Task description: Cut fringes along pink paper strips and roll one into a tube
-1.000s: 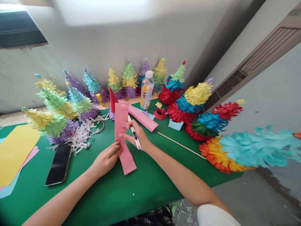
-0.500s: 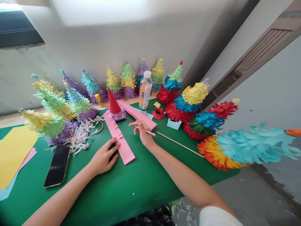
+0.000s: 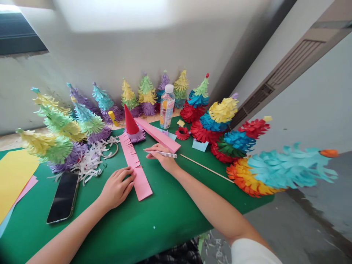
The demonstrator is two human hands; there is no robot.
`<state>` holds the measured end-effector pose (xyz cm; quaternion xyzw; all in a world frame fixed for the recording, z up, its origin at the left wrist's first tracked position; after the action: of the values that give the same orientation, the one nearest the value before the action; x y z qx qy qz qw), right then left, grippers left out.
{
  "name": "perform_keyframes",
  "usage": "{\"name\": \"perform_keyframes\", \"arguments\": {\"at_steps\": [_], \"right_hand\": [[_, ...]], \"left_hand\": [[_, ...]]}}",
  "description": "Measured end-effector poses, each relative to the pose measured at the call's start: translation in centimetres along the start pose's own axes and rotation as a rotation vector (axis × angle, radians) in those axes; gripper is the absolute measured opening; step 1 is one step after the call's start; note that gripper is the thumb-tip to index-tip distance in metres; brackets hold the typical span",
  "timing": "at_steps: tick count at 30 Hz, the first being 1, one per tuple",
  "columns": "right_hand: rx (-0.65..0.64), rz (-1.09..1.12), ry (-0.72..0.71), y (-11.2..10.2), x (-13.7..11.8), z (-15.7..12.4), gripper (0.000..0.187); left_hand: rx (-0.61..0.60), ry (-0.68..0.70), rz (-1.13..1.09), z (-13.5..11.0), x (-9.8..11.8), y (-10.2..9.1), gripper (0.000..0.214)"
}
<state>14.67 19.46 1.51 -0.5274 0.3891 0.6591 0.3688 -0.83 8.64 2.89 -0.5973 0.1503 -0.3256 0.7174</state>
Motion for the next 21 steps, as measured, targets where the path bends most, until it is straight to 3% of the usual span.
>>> {"name": "perform_keyframes", "arguments": {"at_steps": [8,16,21], "right_hand": [[0.0,-0.072,0.041,-0.1,0.5,0.1,0.02],[-0.248,-0.114,0.083,2.1,0.8,-0.2,0.016],[-0.357,-0.131,0.059,3.5,1.0,0.0,0.016]], "left_hand": [[0.035,-0.015,0.025,-0.1,0.2,0.0,0.025],[-0.172,0.08,-0.072,-1.5,-0.1,0.3,0.051],[-0.194,0.055,-0.127,-1.7,-0.5,0.2,0.053]]}}
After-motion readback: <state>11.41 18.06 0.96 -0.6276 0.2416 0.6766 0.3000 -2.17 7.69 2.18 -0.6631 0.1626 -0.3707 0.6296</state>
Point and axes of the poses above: each hand's wrist, its own z-axis towards the middle knuckle, its own y-axis out of the palm, x = y × z, the point moved 8 cm from there along z, towards the middle knuckle, and after that the axes turned 6 degrees about -x, right-handed, at the moved point
